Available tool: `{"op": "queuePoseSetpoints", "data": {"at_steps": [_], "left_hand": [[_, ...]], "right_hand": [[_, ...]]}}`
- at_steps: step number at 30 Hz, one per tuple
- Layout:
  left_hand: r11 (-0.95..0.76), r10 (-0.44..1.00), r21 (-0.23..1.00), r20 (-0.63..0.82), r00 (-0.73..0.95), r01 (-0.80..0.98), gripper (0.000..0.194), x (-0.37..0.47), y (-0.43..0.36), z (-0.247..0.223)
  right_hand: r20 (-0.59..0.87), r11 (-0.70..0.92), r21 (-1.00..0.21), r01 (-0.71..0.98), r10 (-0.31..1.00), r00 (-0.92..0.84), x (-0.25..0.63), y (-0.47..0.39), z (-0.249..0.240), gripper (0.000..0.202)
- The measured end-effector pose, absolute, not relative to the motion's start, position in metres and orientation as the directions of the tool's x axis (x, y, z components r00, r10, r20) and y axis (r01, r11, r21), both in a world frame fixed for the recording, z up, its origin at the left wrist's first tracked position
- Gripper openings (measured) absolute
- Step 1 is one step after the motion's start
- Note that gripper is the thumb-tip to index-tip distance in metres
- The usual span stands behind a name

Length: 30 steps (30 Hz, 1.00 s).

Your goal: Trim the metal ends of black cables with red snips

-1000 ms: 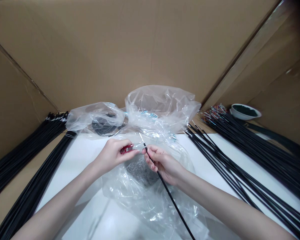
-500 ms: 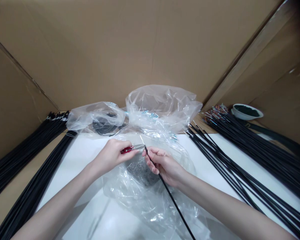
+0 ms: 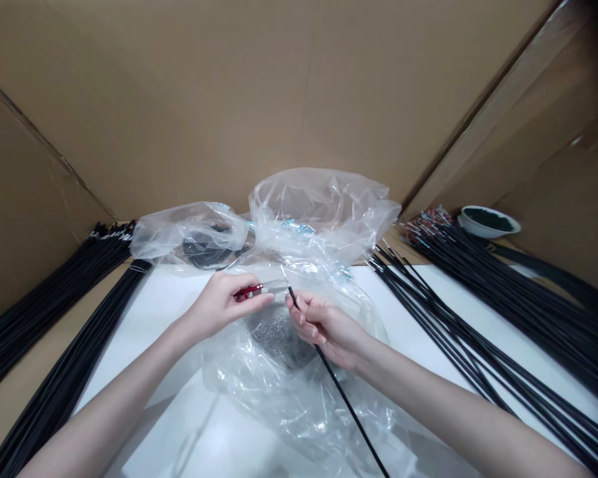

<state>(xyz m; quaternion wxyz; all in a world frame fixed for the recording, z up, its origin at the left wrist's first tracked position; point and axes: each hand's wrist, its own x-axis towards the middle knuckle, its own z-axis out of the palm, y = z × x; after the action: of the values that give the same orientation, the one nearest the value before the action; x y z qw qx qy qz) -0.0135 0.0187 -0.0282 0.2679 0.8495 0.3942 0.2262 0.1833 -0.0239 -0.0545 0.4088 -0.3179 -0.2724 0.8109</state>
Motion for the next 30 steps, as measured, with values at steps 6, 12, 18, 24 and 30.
{"op": "queuePoseSetpoints", "data": {"at_steps": [6,12,18,24,30], "left_hand": [[-0.626,0.749,0.552,0.230,0.621,0.551,0.032,-0.0114,0.0172,-0.0350],[-0.615,0.750,0.549,0.183,0.636,0.566,0.032,-0.0110,0.0168,-0.0332],[-0.589,0.753,0.587,0.149,0.641,0.556,0.034,-0.0114,0.0158,-0.0311],[-0.538,0.762,0.647,0.098,0.641,0.541,0.038,-0.0113,0.0166,-0.0314],[-0.478,0.790,0.678,0.053,0.611,0.559,0.041,-0.0082,0.0165,-0.0347]], "right_hand": [[-0.267,-0.529,-0.702,-0.477,0.816,-0.513,0.1821,-0.0244,-0.0535,0.010],[-0.252,-0.504,-0.727,-0.466,0.828,-0.501,0.1814,-0.0270,-0.0543,0.008],[-0.246,-0.487,-0.747,-0.453,0.835,-0.492,0.1815,-0.0288,-0.0524,0.015],[-0.249,-0.489,-0.747,-0.450,0.834,-0.493,0.1820,-0.0285,-0.0548,0.019],[-0.272,-0.509,-0.729,-0.457,0.828,-0.490,0.1815,-0.0261,-0.0585,0.009]]}}
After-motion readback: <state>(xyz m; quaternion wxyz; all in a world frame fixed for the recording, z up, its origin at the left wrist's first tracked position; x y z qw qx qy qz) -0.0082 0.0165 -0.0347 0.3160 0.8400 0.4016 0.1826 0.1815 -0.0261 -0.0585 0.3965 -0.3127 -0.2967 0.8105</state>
